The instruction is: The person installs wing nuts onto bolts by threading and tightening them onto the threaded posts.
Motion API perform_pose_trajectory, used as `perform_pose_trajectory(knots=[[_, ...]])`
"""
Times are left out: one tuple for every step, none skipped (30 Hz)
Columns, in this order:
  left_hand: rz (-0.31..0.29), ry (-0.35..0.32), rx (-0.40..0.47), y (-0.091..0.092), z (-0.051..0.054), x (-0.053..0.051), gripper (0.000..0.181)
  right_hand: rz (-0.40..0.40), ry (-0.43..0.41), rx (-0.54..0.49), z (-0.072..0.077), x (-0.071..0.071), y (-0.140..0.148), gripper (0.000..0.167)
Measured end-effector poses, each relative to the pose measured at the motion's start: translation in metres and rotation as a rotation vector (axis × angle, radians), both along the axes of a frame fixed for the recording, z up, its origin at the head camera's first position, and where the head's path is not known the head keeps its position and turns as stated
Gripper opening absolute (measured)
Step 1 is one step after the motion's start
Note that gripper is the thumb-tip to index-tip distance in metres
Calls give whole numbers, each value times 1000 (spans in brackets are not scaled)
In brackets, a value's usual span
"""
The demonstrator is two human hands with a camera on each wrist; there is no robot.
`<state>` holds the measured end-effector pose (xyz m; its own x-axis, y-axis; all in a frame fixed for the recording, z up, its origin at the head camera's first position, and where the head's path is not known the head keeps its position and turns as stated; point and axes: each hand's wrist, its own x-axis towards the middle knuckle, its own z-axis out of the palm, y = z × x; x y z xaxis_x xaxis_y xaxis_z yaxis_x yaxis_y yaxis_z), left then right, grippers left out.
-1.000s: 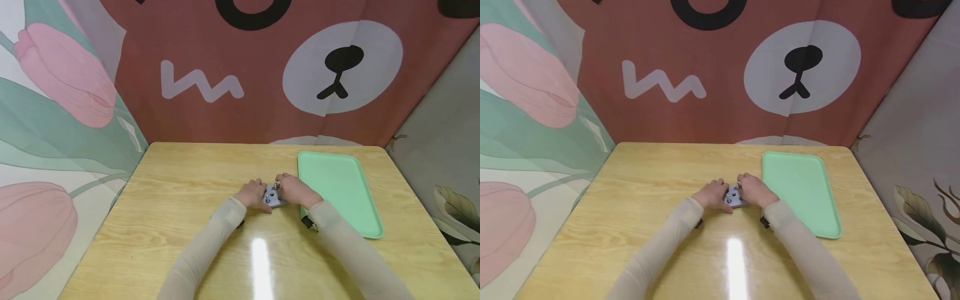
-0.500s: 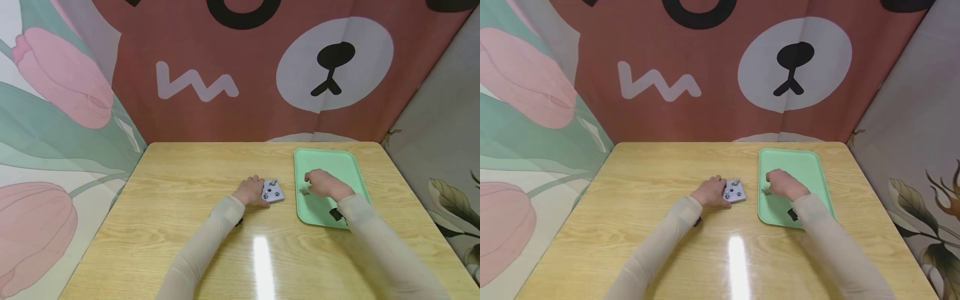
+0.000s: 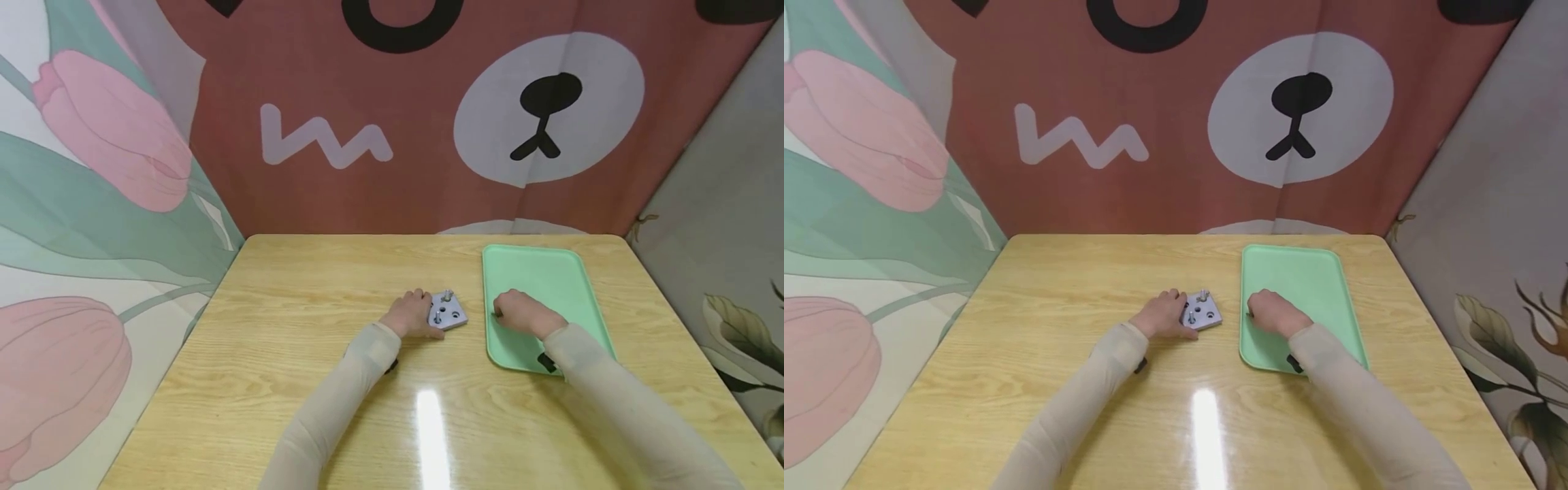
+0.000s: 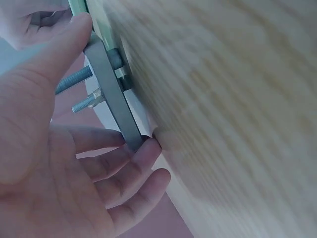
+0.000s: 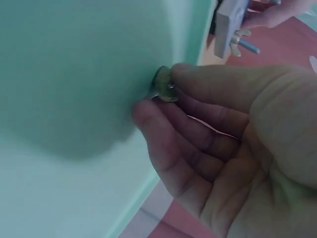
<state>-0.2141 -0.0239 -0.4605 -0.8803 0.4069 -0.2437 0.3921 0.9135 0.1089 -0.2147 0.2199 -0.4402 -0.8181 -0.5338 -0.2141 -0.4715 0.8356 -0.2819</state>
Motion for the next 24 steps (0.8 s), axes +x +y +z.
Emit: perform_pose_trajectory(knots=[[-6,1,1,0,-1,0,91,-6,2,-2,-1,1,0,27],[-12,4,2,0,-1,1,91,-2,13,-8,-2,1,0,31],[-15,6,6,0,-2,1,90,-3,20,-13,-3,2,-1,34],[-16,9,10,0,-2,1,90,-5,28,-17,-4,2,-1,35],[-18,13,11,0,-3,1,90,-7,35,-21,-5,3,-1,36],[-15,15,14,0,-3,1,89,-6,44,-22,-5,3,-1,36],[-13,16,16,0,-3,1,89,-5,49,-25,-6,3,-1,35],[-10,15,17,0,-3,1,89,-2,53,-27,-7,3,-1,35],[-7,14,18,0,-3,1,89,-5,50,-29,-7,3,-1,33],[-5,13,18,0,-2,0,89,-4,51,-34,-7,3,-2,32],[-5,14,15,0,-2,0,89,-2,53,-37,-8,3,-2,31],[-3,13,13,0,-2,-1,89,0,53,-42,-8,3,-1,30],[-3,12,10,0,-2,-1,90,1,55,-47,-8,2,-1,29],[-4,11,7,0,-2,-2,90,0,57,-54,-8,2,-1,28],[-4,9,5,0,-2,-2,90,-3,59,-59,-8,2,0,26],[-3,6,5,0,-2,-2,90,-7,62,-66,-8,2,0,24],[-2,5,5,0,-3,-2,90,-9,69,-72,-6,2,1,21],[-2,1,6,0,-3,-2,90,-11,77,-79,-4,2,1,19],[-2,-2,8,0,-4,-2,90,-17,83,-88,-2,3,0,16],[-3,-4,9,-1,-4,-2,90,-20,88,-100,1,3,-1,12],[-3,-6,12,-1,-4,-2,90,-21,96,-110,4,3,-2,9],[-3,-5,14,-1,-4,-2,90,-15,107,-124,7,3,-4,6],[-5,-5,13,-2,-4,-2,90,-12,119,-138,9,3,-7,5],[-6,-6,14,-2,-4,-3,90,-12,124,-152,12,2,-10,6]])
